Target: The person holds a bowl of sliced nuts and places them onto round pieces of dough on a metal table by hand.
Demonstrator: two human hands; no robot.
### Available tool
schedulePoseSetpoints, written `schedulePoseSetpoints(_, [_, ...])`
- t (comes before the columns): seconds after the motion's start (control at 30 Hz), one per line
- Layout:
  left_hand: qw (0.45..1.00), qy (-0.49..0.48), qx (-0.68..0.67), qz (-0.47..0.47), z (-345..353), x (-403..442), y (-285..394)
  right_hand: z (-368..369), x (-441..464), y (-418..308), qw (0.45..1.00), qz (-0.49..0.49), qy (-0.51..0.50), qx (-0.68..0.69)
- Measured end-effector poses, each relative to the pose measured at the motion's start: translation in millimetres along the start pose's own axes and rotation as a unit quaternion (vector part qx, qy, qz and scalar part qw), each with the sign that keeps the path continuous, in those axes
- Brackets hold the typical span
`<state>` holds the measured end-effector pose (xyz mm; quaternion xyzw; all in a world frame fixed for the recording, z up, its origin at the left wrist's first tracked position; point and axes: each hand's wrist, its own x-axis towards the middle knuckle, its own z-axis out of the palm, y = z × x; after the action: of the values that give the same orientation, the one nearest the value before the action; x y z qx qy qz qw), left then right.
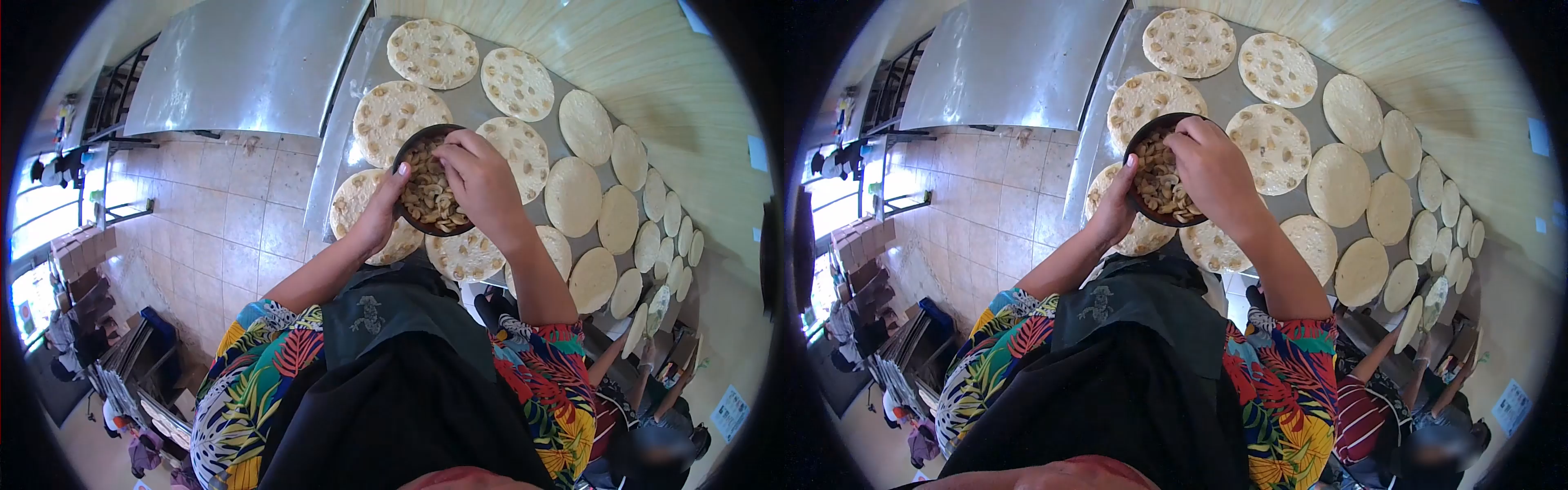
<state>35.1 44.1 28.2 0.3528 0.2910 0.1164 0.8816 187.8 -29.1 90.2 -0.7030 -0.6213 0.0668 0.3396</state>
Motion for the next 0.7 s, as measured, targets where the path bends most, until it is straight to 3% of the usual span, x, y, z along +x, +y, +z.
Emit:
schedulePoseSetpoints(0.17, [1.000,-0.004,0.022,0.023,-1,-9,2,7,-5,-19,0.997,0.023,-0.031,-0.071])
schedulePoseSetpoints(0.23, [1.000,-0.001,0.024,0.017,-5,-12,2,5,-6,-20,0.987,0.015,-0.106,-0.119])
schedulePoseSetpoints(0.7, [1.000,-0.006,-0.007,0.013,-13,-31,23,33,5,-54,0.977,-0.031,-0.047,-0.204])
